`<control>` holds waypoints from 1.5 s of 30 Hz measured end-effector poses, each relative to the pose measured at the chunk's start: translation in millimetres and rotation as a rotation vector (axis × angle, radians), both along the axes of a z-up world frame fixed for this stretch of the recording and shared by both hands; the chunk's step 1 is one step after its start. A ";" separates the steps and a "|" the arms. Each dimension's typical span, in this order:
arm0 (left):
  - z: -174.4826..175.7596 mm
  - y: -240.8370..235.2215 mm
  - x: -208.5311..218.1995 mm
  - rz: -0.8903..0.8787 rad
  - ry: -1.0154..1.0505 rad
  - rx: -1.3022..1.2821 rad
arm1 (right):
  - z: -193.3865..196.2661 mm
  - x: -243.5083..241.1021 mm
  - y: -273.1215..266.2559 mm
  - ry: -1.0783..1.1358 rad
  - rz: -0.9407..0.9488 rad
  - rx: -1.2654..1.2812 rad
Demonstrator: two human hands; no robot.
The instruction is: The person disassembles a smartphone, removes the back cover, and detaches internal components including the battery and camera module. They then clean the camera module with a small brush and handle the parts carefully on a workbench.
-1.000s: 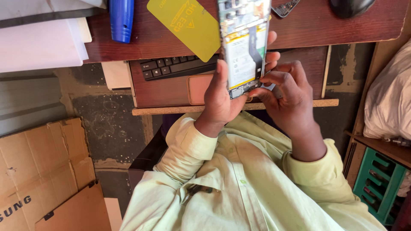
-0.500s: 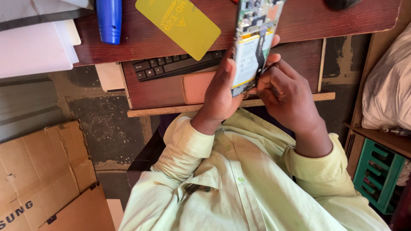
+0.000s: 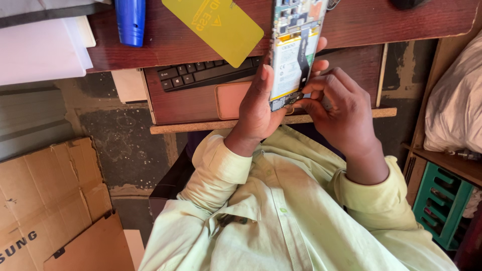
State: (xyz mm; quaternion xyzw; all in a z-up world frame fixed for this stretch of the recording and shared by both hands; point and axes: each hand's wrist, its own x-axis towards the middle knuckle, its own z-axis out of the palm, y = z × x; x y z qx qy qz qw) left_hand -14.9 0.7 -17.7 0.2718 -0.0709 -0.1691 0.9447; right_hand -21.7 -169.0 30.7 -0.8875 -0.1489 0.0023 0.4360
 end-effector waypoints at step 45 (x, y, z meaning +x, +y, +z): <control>-11.4 0.7 -1.2 0.074 0.140 -0.231 | -16.8 -0.5 -8.9 0.422 -0.031 0.607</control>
